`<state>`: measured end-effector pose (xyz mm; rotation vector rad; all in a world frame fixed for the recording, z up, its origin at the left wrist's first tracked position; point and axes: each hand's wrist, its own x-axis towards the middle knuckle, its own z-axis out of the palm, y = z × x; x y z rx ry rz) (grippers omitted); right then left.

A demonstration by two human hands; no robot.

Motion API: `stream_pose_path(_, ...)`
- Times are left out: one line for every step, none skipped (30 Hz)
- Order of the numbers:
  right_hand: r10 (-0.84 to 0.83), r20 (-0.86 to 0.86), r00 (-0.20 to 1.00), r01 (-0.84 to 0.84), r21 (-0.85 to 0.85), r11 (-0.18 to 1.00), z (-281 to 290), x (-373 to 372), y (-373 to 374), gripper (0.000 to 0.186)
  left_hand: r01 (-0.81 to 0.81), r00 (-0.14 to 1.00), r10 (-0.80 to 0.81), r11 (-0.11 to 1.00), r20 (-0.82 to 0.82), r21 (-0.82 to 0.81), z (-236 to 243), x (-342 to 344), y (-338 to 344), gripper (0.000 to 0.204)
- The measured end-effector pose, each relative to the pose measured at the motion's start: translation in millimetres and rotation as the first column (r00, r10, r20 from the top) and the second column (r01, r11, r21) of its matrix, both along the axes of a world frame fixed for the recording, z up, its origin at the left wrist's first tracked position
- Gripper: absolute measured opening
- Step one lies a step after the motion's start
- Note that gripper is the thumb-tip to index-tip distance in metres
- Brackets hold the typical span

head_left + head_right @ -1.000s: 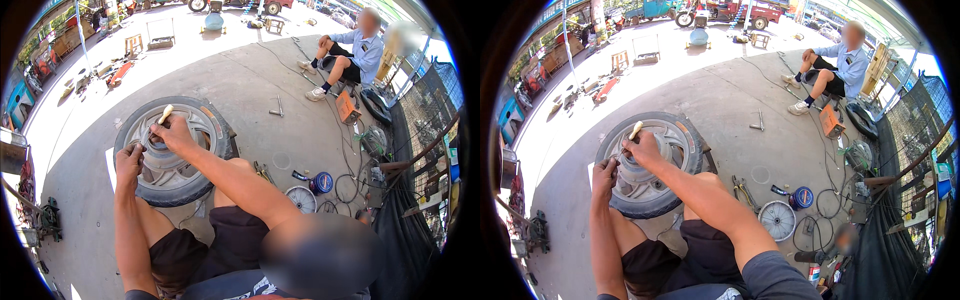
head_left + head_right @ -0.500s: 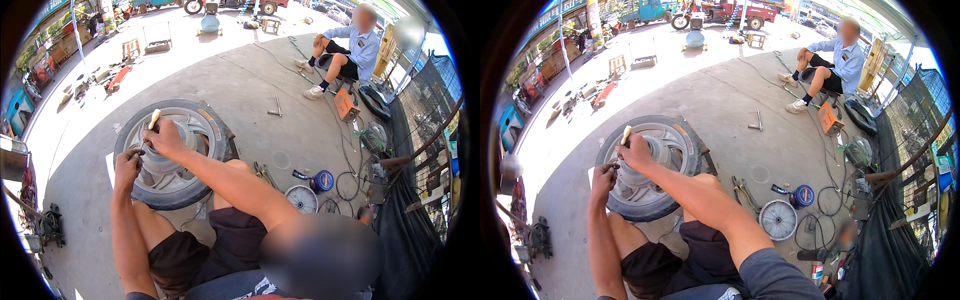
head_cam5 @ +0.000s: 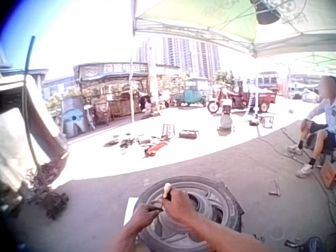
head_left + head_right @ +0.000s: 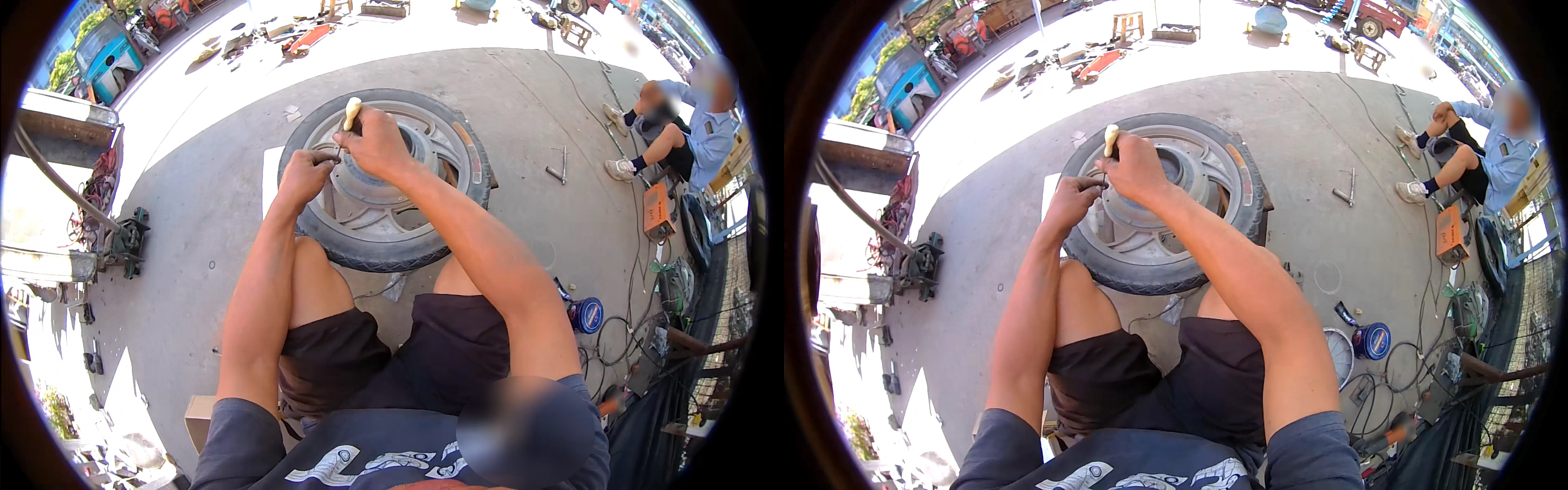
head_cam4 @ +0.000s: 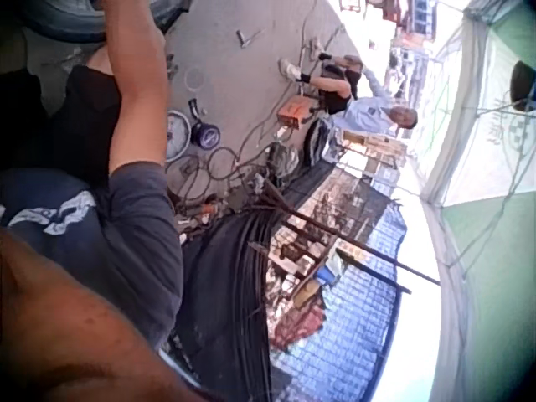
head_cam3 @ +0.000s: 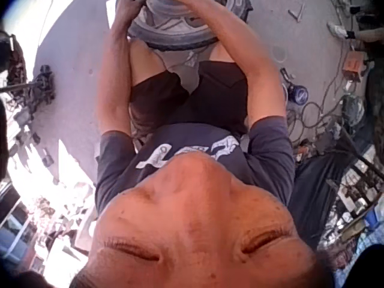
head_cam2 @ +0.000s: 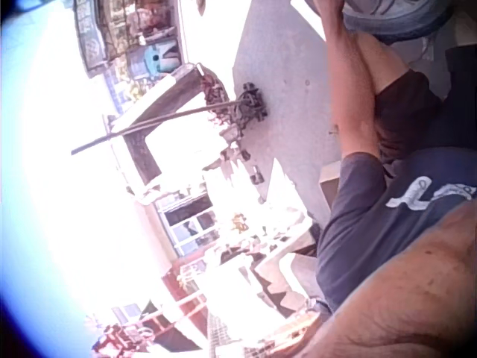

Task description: The person is repairing a tire by applying a substance to the rim and manipulating the tire with a tool. The person is sitting on the ground while working.

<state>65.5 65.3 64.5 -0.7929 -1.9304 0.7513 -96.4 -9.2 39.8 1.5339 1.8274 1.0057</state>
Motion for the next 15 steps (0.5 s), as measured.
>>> stream_pose_path(-0.008,0.031,0.999,0.007,0.036,0.999,0,-2,1,0.026,-0.01,1.0,0.011,0.999,-0.023,0.047,-3,-2,2,0.027)
stream_pose_path(0.003,0.047,0.999,-0.005,0.034,0.999,-3,-8,-2,0.027,-0.025,1.0,0.026,0.999,-0.012,0.039,-6,-6,0,0.027)
stream_pose_path(-0.005,0.066,0.998,0.002,0.044,0.999,-3,-9,1,0.027,-0.025,1.0,0.025,1.0,-0.018,-0.002,-2,-3,0,0.027)
stream_pose_path(-0.014,0.086,0.996,0.01,0.053,0.999,-3,-11,2,0.027,-0.024,0.999,0.023,0.999,-0.023,-0.044,2,-2,0,0.027)
stream_pose_path(0.007,0.073,0.997,-0.011,0.052,0.999,-3,-13,2,0.027,-0.03,0.999,0.028,0.997,-0.023,-0.071,3,-3,1,0.027)
stream_pose_path(0.018,0.086,0.996,-0.022,0.051,0.998,-4,-15,2,0.026,-0.037,0.999,0.035,0.995,-0.015,-0.098,0,-3,2,0.027)
stream_pose_path(0.028,0.098,0.995,-0.033,0.049,0.998,-4,-16,1,0.025,-0.042,0.999,0.042,0.991,-0.007,-0.125,-3,-4,4,0.028)
stream_pose_path(0.036,0.111,0.993,-0.042,0.048,0.998,-5,-18,1,0.025,-0.04,0.999,0.038,0.993,-0.016,-0.116,-7,-6,5,0.029)
stream_pose_path(0.045,0.121,0.992,-0.052,0.054,0.997,-6,-19,1,0.025,-0.037,0.999,0.034,0.994,-0.025,-0.107,-10,-7,6,0.029)
stream_pose_path(0.053,0.13,0.99,-0.061,0.06,0.996,-8,-20,2,0.025,-0.033,0.999,0.03,0.995,-0.034,-0.098,-12,-8,7,0.03)
stream_pose_path(0.06,0.139,0.988,-0.07,0.065,0.995,-10,-21,2,0.025,-0.034,0.999,0.031,0.993,-0.027,-0.113,-15,-9,7,0.033)
stream_pose_path(0.055,0.149,0.987,-0.066,0.073,0.995,-13,-21,3,0.025,-0.028,0.999,0.024,0.992,-0.033,-0.122,-17,-9,9,0.034)
stream_pose_path(0.05,0.159,0.986,-0.063,0.082,0.995,-16,-21,5,0.025,-0.023,0.999,0.018,0.991,-0.039,-0.132,-19,-10,11,0.034)
stream_pose_path(0.044,0.169,0.985,-0.06,0.09,0.994,-18,-22,6,0.025,-0.018,0.999,0.012,0.99,-0.045,-0.142,-21,-10,13,0.034)
stream_pose_path(0.042,0.168,0.985,-0.058,0.089,0.994,-19,-22,6,0.025,-0.024,0.999,0.017,0.989,-0.048,-0.144,-21,-10,13,0.035)
